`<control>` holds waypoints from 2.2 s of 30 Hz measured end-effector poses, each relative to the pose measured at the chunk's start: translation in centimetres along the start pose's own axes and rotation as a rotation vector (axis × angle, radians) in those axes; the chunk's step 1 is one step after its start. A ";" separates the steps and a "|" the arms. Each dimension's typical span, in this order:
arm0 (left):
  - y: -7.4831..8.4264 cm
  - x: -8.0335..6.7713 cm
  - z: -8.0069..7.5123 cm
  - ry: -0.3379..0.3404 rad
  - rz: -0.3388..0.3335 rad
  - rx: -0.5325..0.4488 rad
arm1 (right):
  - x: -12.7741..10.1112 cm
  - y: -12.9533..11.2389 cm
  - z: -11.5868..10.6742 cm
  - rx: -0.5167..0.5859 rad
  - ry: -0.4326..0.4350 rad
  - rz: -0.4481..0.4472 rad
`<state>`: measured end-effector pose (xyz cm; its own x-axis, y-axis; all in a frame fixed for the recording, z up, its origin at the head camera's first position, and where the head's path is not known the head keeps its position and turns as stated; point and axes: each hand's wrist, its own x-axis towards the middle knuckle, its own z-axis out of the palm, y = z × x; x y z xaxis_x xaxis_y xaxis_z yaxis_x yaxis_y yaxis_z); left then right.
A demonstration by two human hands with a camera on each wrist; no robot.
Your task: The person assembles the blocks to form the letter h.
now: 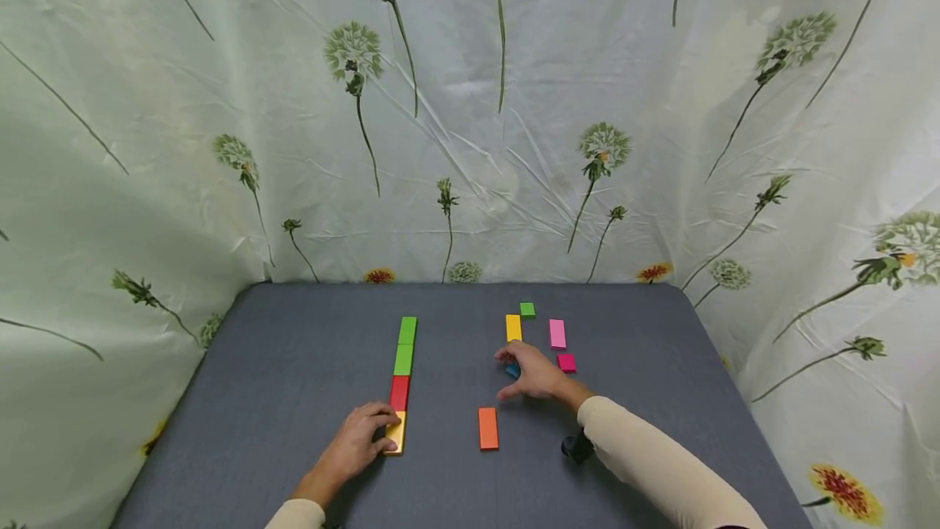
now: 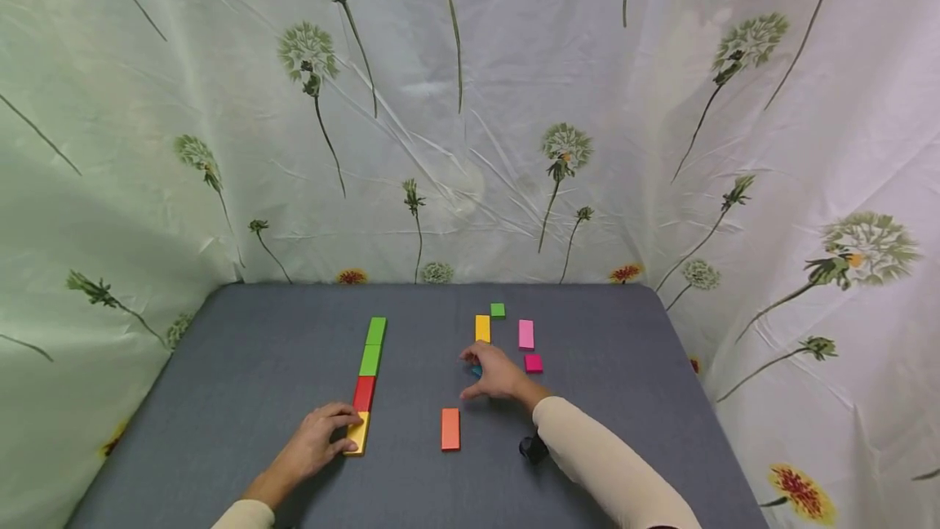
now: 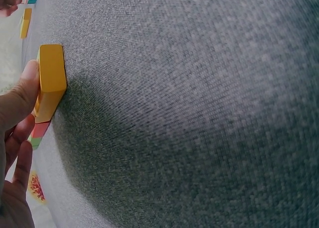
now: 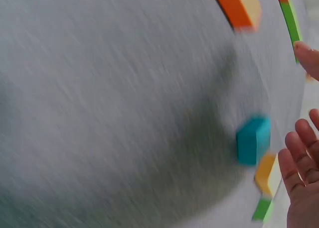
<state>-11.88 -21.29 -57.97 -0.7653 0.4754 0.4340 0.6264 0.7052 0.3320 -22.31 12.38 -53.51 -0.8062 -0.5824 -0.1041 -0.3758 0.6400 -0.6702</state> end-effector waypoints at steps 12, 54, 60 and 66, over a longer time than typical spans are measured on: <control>0.0 0.2 -0.2 -0.047 -0.022 -0.002 | 3.9 2.8 -2.8 -0.020 0.142 0.177; -0.1 0.1 -0.1 -0.058 -0.019 -0.018 | 5.3 2.9 -2.2 -0.015 0.115 0.226; 0.0 0.1 0.0 -0.019 -0.001 -0.017 | 4.5 2.0 -1.9 -0.071 0.085 0.147; 0.1 0.2 -0.2 -0.044 -0.039 -0.014 | 3.8 1.3 -1.4 -0.095 0.050 0.101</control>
<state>-11.97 -21.26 -57.70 -0.7950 0.4704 0.3830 0.5974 0.7167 0.3598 -26.49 11.67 -53.72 -0.8632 -0.4882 -0.1291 -0.3309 0.7400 -0.5856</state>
